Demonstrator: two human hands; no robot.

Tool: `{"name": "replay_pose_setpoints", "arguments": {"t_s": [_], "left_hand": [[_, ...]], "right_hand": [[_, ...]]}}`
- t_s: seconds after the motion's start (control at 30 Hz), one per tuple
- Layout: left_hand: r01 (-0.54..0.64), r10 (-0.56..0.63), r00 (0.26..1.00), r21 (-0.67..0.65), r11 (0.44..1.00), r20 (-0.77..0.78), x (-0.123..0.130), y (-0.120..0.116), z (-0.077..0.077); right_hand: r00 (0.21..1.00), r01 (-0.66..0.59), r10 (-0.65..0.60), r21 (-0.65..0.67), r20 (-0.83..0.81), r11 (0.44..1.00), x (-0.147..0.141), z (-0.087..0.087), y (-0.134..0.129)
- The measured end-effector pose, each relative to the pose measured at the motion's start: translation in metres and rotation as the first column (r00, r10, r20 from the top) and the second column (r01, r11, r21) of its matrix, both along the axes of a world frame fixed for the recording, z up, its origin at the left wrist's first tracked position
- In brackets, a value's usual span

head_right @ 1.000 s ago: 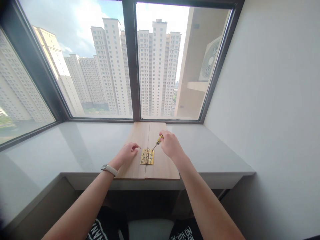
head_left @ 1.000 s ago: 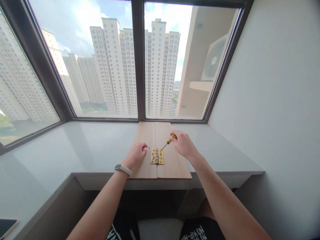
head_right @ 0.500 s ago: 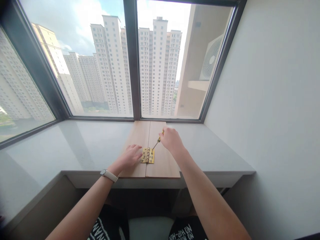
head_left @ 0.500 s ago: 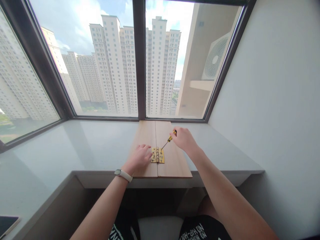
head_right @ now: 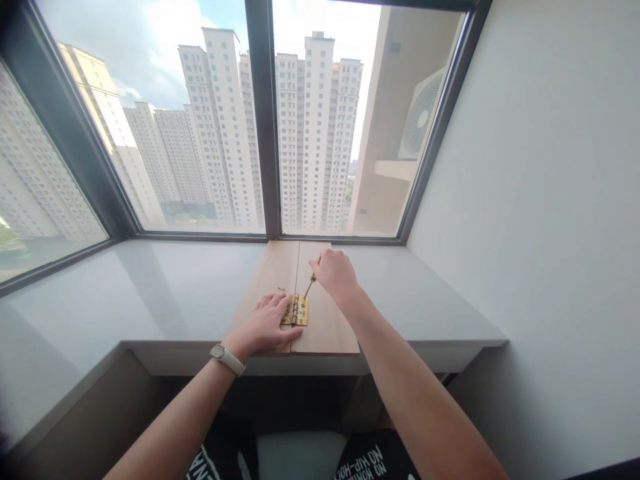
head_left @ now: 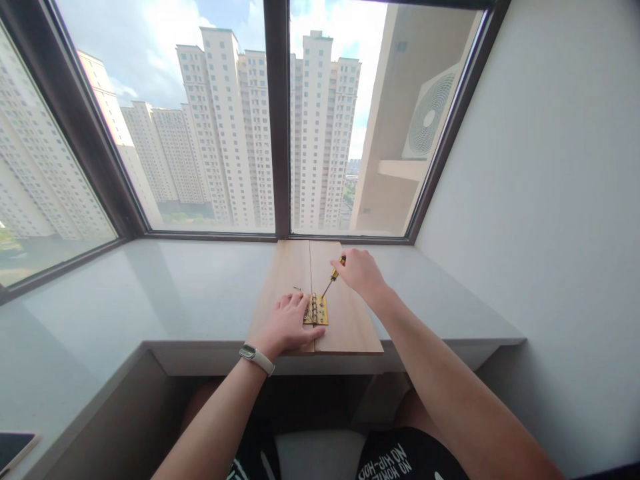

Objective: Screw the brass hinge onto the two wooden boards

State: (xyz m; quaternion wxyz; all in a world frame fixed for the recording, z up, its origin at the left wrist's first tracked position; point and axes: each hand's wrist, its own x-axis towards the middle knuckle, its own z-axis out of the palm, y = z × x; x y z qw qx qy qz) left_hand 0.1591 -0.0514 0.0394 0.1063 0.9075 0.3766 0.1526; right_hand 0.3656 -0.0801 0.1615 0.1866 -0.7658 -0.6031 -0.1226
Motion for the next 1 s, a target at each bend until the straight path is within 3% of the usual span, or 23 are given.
{"name": "replay_pose_setpoints", "arguments": {"t_s": [0.27,0.57,0.87,1.0], "left_hand": [[-0.016,0.016,1.000,0.002,1.000,-0.017,0.001,-0.001,-0.002],[-0.041,0.041,0.999,-0.003,0.999,-0.029,0.003,-0.003,-0.003],[-0.047,0.047,0.999,-0.002,0.999,-0.002,0.003,-0.004,-0.002],[-0.046,0.046,0.999,-0.027,0.999,-0.001,0.002,-0.005,-0.002]], "right_hand": [[0.982,-0.177,0.182,-0.093,0.049,0.980,-0.016,0.012,-0.003],[0.986,-0.108,0.125,-0.152,0.106,0.983,-0.026,0.016,0.006],[0.978,-0.131,0.160,-0.200,0.134,0.971,-0.020,0.015,0.008],[0.959,-0.191,0.230,-0.220,0.164,0.957,-0.016,0.015,0.009]]}}
